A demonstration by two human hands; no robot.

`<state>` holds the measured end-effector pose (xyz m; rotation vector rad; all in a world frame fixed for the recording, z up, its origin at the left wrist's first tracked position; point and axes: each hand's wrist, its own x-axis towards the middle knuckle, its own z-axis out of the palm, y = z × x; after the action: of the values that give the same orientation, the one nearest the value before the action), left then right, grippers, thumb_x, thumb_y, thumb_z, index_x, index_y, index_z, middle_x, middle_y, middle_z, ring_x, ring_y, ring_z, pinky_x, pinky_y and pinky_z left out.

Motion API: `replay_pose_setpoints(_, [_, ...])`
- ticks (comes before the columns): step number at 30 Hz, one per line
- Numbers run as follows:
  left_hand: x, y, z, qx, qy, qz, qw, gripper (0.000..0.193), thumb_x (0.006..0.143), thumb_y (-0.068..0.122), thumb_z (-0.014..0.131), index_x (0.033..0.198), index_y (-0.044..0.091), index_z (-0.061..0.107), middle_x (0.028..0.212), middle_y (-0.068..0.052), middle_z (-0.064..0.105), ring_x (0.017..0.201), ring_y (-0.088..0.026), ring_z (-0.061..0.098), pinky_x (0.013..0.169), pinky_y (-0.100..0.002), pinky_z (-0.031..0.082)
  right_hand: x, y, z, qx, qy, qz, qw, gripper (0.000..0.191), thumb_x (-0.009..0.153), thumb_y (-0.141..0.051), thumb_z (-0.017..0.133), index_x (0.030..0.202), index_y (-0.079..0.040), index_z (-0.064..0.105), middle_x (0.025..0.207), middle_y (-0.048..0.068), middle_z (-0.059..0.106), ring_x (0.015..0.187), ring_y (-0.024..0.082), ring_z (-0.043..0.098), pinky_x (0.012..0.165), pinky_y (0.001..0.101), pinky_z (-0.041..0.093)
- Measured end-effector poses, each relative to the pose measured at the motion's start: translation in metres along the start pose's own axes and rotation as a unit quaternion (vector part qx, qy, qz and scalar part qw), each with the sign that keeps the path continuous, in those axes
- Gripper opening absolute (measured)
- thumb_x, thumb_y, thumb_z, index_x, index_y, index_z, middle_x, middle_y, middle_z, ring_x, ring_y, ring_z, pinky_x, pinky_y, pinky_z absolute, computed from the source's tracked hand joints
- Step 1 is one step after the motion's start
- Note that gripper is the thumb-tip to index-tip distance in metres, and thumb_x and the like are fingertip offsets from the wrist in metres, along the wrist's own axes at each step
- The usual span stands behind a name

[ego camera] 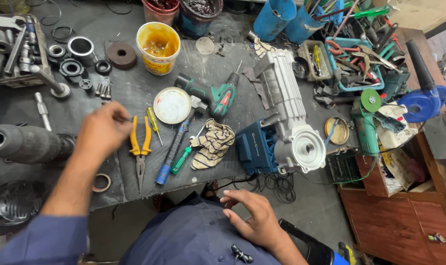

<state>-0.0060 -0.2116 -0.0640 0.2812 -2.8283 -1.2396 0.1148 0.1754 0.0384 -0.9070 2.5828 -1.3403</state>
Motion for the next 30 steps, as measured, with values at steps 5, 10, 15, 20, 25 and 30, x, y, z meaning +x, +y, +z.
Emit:
replay_pose_setpoints(5, [-0.071, 0.055, 0.044, -0.573, -0.231, -0.095, 0.781, 0.008, 0.085, 0.008, 0.070, 0.093, 0.005, 0.070, 0.086, -0.005, 0.069, 0.069, -0.017, 0.068, 0.063, -0.031, 0.055, 0.017, -0.008, 0.009, 0.017, 0.041, 0.003, 0.999, 0.056, 0.086, -0.001, 0.079, 0.138, -0.005, 0.058, 0.120, 0.010, 0.072, 0.097, 0.019, 0.075, 0.086, 0.0327, 0.061])
replay_pose_setpoints(10, [-0.126, 0.081, 0.098, -0.728, -0.359, -0.200, 0.549, 0.013, 0.090, 0.011, 0.063, 0.103, 0.008, 0.061, 0.094, -0.004, 0.064, 0.085, -0.015, 0.063, 0.068, -0.031, 0.053, 0.037, -0.017, 0.018, -0.040, 0.005, 0.014, 0.999, 0.061, 0.082, -0.002, 0.081, 0.139, -0.008, 0.060, 0.124, 0.011, 0.064, 0.105, 0.021, 0.070, 0.084, 0.0310, 0.062])
replay_pose_setpoints(15, [-0.120, 0.089, 0.092, -0.772, -0.354, -0.225, 0.478, 0.019, 0.089, 0.015, 0.051, 0.102, 0.004, 0.061, 0.090, -0.005, 0.058, 0.083, -0.015, 0.056, 0.070, -0.031, 0.053, 0.051, -0.020, 0.029, -0.032, 0.003, 0.038, 0.999, 0.060, 0.083, -0.004, 0.083, 0.138, -0.007, 0.059, 0.129, 0.013, 0.061, 0.102, 0.020, 0.071, 0.084, 0.0290, 0.062])
replay_pose_setpoints(20, [-0.052, 0.050, 0.038, -0.441, -0.008, -0.191, 0.877, 0.028, 0.106, 0.031, 0.058, 0.097, 0.006, 0.067, 0.071, -0.001, 0.052, 0.058, -0.017, 0.045, 0.051, -0.036, 0.038, 0.051, -0.016, 0.027, -0.013, 0.043, 0.019, 0.999, 0.062, 0.083, -0.005, 0.083, 0.138, -0.004, 0.056, 0.134, 0.015, 0.058, 0.104, 0.022, 0.070, 0.087, 0.0303, 0.060])
replay_pose_setpoints(25, [0.004, -0.002, 0.006, 0.146, 0.260, -0.003, 0.954, 0.040, 0.090, 0.018, 0.078, 0.123, -0.002, 0.068, 0.111, -0.024, 0.070, 0.099, -0.044, 0.066, 0.081, -0.052, 0.052, 0.047, -0.012, 0.026, -0.004, 0.021, -0.001, 1.000, 0.056, 0.083, -0.006, 0.082, 0.135, -0.005, 0.059, 0.132, 0.014, 0.062, 0.102, 0.022, 0.072, 0.088, 0.0327, 0.060])
replay_pose_setpoints(30, [0.015, -0.012, 0.011, 0.190, 0.207, -0.056, 0.958, 0.037, 0.091, 0.023, 0.082, 0.117, -0.001, 0.071, 0.107, -0.026, 0.071, 0.099, -0.044, 0.068, 0.083, -0.053, 0.053, 0.035, -0.012, 0.005, -0.072, -0.002, -0.091, 0.993, 0.048, 0.083, -0.012, 0.085, 0.126, -0.008, 0.065, 0.127, 0.010, 0.068, 0.109, 0.027, 0.072, 0.086, 0.0339, 0.058])
